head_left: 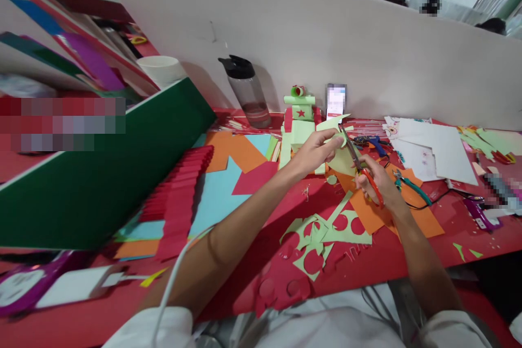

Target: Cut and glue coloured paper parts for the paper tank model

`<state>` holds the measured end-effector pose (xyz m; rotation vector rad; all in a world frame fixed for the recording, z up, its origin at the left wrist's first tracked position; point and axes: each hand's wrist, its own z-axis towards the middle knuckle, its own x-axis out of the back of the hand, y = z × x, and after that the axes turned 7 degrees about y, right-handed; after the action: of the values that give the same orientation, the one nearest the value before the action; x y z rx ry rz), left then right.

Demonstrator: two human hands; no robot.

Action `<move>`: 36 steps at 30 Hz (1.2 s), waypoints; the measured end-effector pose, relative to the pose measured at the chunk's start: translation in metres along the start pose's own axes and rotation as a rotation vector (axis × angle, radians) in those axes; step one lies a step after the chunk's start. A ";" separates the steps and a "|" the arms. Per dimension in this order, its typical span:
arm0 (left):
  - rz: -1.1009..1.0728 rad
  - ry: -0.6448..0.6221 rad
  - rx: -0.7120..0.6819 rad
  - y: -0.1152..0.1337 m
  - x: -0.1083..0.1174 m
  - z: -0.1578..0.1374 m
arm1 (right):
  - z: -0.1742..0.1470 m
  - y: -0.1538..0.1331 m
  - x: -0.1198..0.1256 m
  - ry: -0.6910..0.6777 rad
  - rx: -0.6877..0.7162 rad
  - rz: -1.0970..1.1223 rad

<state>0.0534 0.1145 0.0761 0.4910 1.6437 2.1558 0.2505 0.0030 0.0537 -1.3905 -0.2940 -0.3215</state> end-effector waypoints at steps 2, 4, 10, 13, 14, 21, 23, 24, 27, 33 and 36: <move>0.000 0.003 0.010 0.000 0.000 0.000 | 0.000 0.002 0.001 -0.009 0.006 -0.009; 0.009 0.001 0.007 0.000 0.001 -0.001 | 0.000 0.003 0.001 -0.017 0.017 -0.012; 0.015 -0.010 -0.006 0.002 0.001 -0.001 | -0.002 0.000 -0.001 0.005 -0.018 -0.006; 0.005 -0.009 -0.006 0.001 0.000 -0.001 | -0.002 -0.002 -0.004 0.015 -0.044 0.012; 0.000 -0.008 -0.007 0.000 0.000 0.000 | -0.002 -0.003 -0.004 0.015 -0.054 0.022; 0.009 -0.018 -0.003 -0.001 0.003 0.000 | -0.002 -0.002 -0.005 0.013 -0.054 0.043; 0.030 -0.014 0.006 0.001 0.004 0.000 | -0.002 -0.004 -0.005 0.018 -0.044 0.013; 0.043 -0.014 0.010 0.002 0.005 0.000 | -0.002 -0.004 -0.005 0.021 -0.038 -0.001; 0.080 -0.031 0.015 0.006 0.006 -0.001 | -0.003 -0.005 -0.005 0.026 -0.025 -0.024; 0.118 -0.066 0.024 0.012 0.006 -0.002 | -0.001 -0.003 -0.003 0.014 -0.033 -0.013; 0.126 -0.078 0.032 0.013 0.008 -0.002 | 0.000 -0.002 -0.001 -0.006 -0.058 0.013</move>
<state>0.0443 0.1136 0.0885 0.6972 1.6473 2.1718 0.2483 0.0022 0.0553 -1.4496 -0.2823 -0.3175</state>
